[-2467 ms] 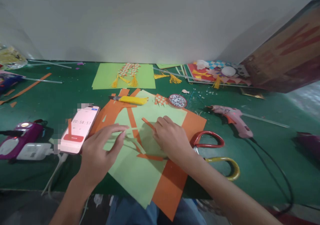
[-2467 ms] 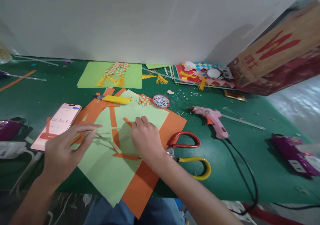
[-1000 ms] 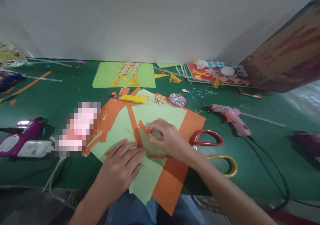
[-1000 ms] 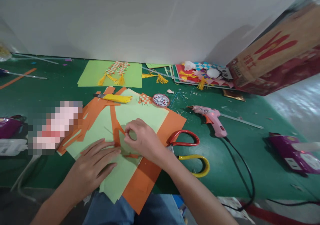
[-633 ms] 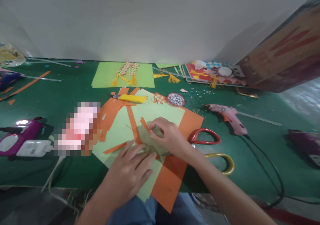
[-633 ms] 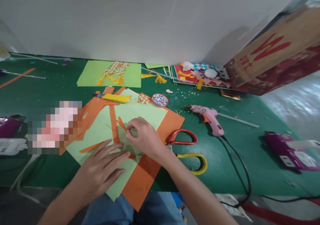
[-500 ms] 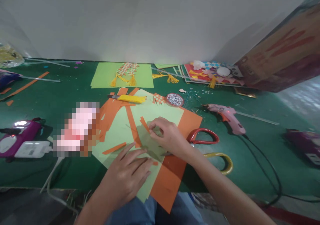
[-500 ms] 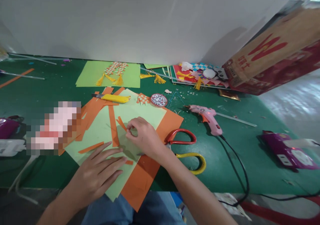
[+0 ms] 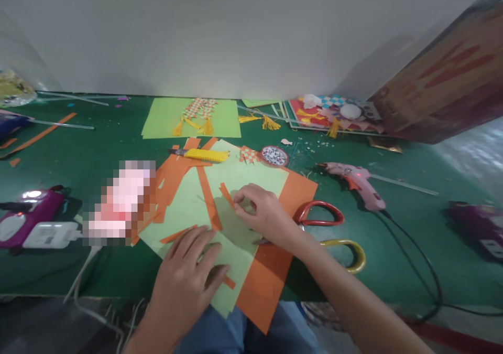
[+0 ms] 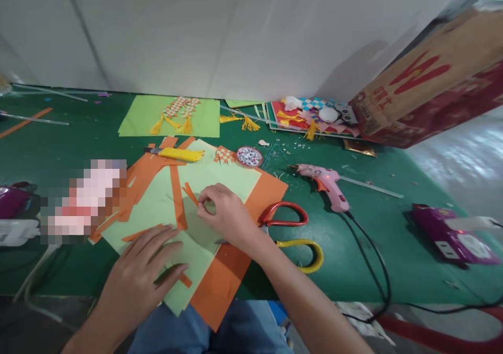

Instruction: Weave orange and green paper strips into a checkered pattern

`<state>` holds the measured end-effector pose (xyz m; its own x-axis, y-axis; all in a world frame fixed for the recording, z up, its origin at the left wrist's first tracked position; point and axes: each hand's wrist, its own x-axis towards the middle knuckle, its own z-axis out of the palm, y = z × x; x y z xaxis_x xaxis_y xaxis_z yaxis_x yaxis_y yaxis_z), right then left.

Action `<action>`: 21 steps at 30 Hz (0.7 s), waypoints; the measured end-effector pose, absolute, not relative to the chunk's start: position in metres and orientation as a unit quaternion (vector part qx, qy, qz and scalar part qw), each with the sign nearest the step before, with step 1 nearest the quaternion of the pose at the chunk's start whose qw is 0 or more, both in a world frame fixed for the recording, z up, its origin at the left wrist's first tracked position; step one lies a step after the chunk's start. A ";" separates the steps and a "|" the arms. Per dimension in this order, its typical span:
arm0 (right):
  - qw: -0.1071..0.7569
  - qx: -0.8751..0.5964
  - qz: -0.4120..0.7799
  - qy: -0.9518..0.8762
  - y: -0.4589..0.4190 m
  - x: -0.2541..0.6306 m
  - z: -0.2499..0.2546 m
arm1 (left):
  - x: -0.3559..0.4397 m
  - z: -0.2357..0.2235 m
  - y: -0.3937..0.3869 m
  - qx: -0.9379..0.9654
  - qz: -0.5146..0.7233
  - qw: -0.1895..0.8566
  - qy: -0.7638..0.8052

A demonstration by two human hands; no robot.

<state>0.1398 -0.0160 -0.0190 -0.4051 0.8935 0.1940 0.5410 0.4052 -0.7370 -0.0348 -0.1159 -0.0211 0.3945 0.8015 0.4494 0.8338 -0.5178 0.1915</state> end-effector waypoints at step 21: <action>0.293 -0.447 0.374 -0.758 -0.020 0.136 -0.009 | -0.053 -0.003 -0.114 -0.818 -0.296 0.018 -0.493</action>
